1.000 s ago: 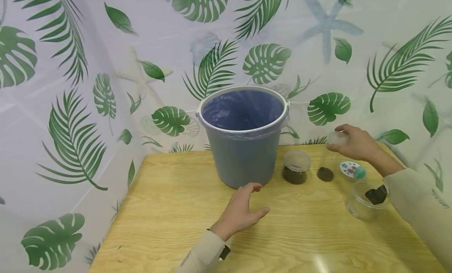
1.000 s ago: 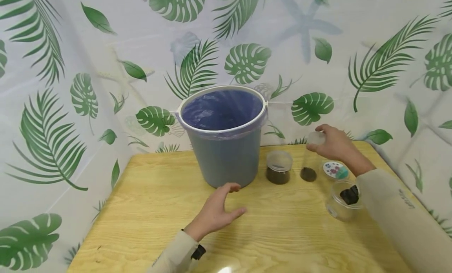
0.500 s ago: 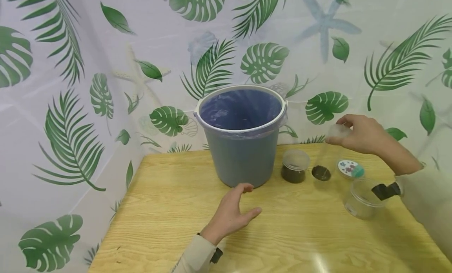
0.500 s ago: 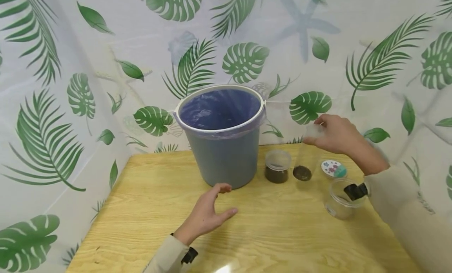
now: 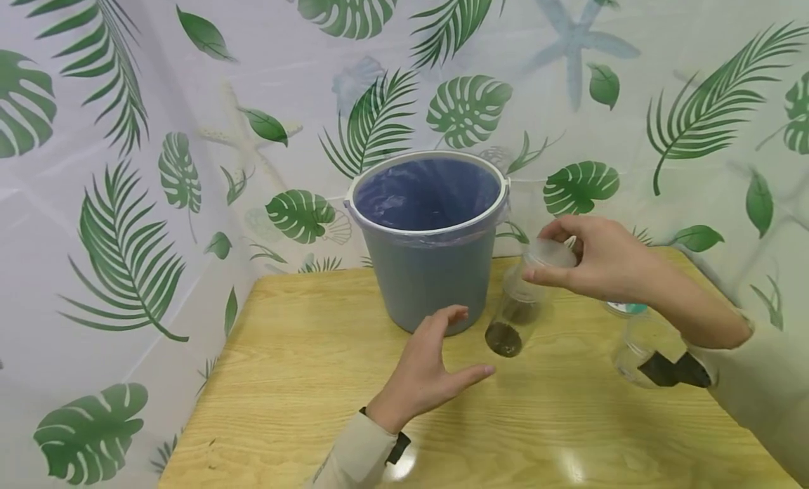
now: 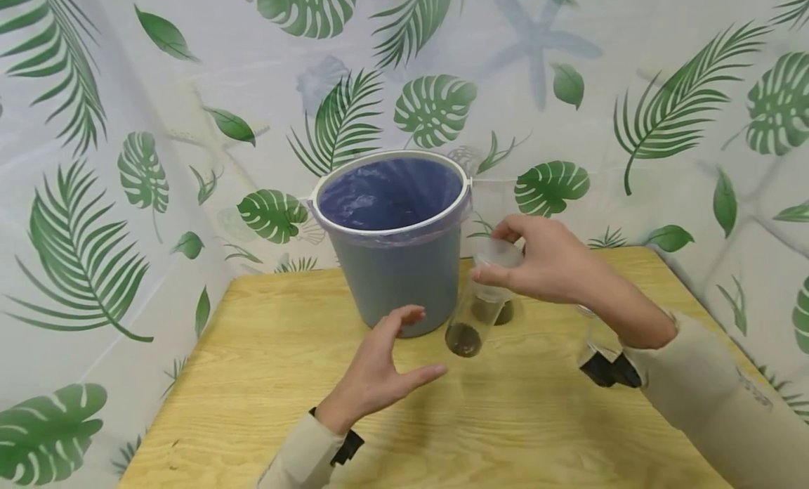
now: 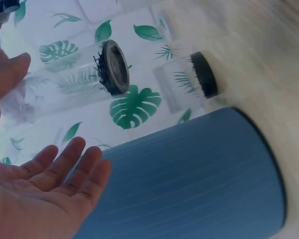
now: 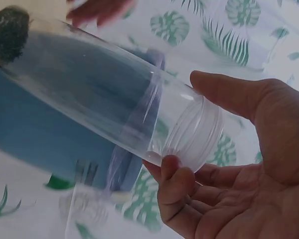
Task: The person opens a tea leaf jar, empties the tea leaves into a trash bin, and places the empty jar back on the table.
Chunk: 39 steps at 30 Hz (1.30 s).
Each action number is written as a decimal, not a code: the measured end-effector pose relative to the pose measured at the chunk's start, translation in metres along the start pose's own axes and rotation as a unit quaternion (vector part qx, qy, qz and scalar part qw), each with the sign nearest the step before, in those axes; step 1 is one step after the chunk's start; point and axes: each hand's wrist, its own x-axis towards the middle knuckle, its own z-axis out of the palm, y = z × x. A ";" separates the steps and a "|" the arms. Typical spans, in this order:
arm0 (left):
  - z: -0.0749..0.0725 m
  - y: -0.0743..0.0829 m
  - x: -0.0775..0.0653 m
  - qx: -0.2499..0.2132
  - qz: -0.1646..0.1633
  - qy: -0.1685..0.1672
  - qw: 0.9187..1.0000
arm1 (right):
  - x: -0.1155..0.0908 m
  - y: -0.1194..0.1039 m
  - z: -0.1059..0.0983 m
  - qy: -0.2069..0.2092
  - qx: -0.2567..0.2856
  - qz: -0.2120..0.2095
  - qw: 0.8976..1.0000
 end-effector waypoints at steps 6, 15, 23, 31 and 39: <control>-0.002 0.012 0.003 0.010 0.020 0.006 1.000 | -0.009 -0.034 0.016 -0.002 0.041 -0.062 0.997; -0.007 0.011 -0.004 -0.031 0.050 -0.002 0.998 | -0.015 -0.051 0.027 -0.026 0.052 -0.098 0.994; -0.017 0.009 -0.009 -0.035 0.047 -0.011 0.998 | -0.019 -0.054 0.035 -0.008 0.046 -0.130 0.990; -0.029 0.012 -0.009 0.011 0.062 -0.012 0.998 | -0.019 -0.045 0.040 0.029 0.059 -0.197 0.978; -0.038 0.015 -0.006 0.047 0.063 -0.027 0.997 | -0.017 -0.029 0.044 0.013 0.105 -0.225 0.969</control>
